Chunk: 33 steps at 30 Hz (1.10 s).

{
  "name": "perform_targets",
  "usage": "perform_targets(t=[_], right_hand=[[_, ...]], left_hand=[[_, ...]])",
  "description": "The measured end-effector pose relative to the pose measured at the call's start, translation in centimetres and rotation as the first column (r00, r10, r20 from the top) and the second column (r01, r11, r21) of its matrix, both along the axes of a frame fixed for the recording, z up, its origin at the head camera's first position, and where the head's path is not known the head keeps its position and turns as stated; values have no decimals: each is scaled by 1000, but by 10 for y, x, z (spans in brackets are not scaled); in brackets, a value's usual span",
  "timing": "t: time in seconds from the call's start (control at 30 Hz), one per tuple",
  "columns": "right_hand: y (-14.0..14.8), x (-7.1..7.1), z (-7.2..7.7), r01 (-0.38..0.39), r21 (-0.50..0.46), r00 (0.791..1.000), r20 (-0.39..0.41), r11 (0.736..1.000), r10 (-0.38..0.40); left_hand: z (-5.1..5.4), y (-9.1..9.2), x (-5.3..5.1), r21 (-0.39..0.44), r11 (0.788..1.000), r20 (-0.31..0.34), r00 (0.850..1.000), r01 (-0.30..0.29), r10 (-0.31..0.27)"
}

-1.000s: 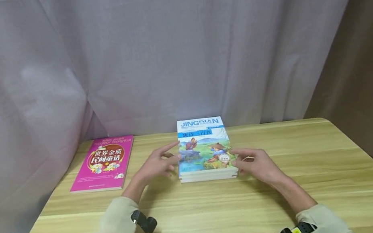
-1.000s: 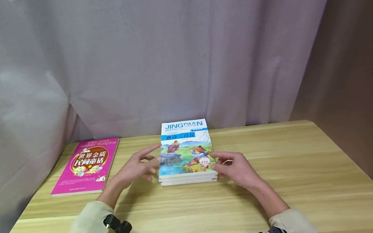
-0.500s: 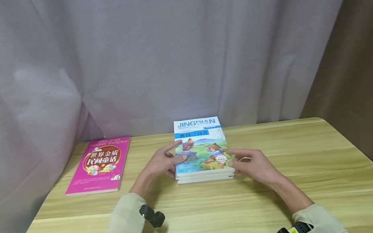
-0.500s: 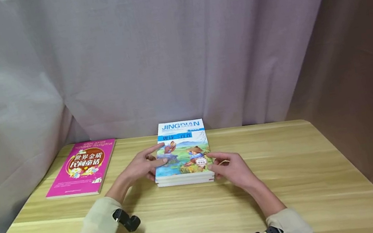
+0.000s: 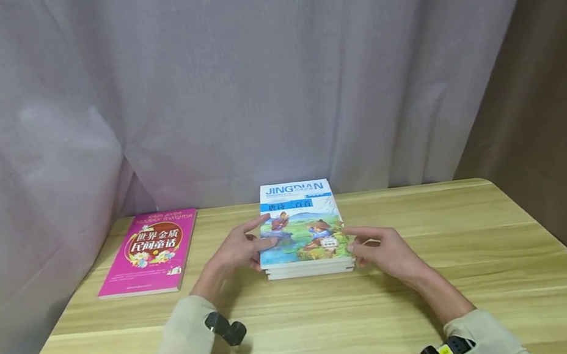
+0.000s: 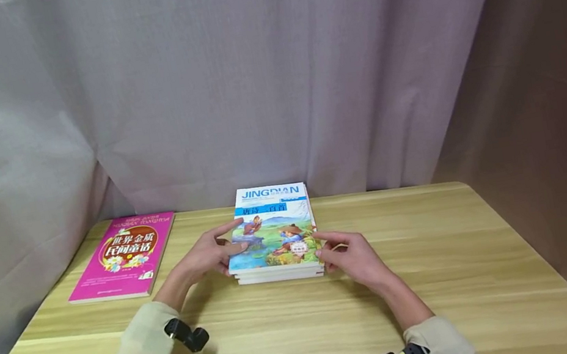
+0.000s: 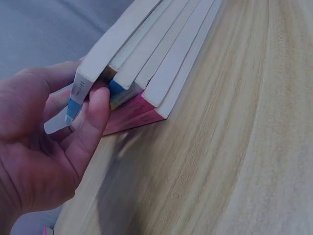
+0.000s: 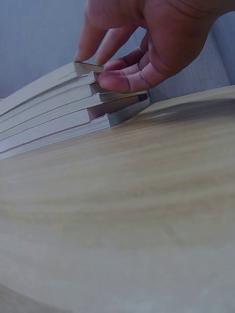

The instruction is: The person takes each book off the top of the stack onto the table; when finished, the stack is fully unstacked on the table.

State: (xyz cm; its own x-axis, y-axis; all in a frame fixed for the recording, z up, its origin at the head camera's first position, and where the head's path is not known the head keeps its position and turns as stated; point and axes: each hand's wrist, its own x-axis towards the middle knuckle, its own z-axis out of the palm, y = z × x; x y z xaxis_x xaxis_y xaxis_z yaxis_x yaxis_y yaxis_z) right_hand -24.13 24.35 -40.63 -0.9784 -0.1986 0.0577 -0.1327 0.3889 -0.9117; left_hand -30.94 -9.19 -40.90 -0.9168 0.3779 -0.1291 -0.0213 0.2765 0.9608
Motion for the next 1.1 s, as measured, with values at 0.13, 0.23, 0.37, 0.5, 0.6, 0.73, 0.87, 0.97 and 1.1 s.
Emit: perform_targets(t=[0.13, 0.23, 0.37, 0.5, 0.6, 0.73, 0.87, 0.97, 1.1], right_hand=[[-2, -1, 0, 6, 21, 1000, 6, 1000, -7], [-5, -1, 0, 6, 42, 1000, 14, 999, -7], [-7, -1, -1, 25, 46, 999, 21, 999, -26], [-8, 0, 0, 33, 53, 999, 26, 998, -34], [-7, 0, 1, 32, 55, 999, 30, 998, -34], [-7, -1, 0, 38, 59, 998, 38, 998, -40], [-6, -2, 0, 47, 67, 998, 47, 997, -50], [-6, -2, 0, 48, 71, 997, 55, 996, -52], [-6, -2, 0, 55, 75, 996, 66, 996, -60]], left_hand=[[-1, -6, 0, 26, 1000, 8, 1000, -15, 14], [-3, -10, 1, 55, 998, 32, 999, -19, 17], [-5, -14, 2, 108, 994, 75, 997, -27, 19], [-6, -18, 4, 160, 986, 105, 994, -48, 31], [-6, -21, 5, 193, 980, 108, 994, -48, 27], [-6, -25, 6, 222, 974, 111, 994, -43, 18], [-6, -27, 8, 237, 971, 124, 992, -45, 15], [-8, -28, 9, 257, 965, 139, 990, -52, 16], [-11, -28, 11, 292, 955, 157, 988, -54, 7]])
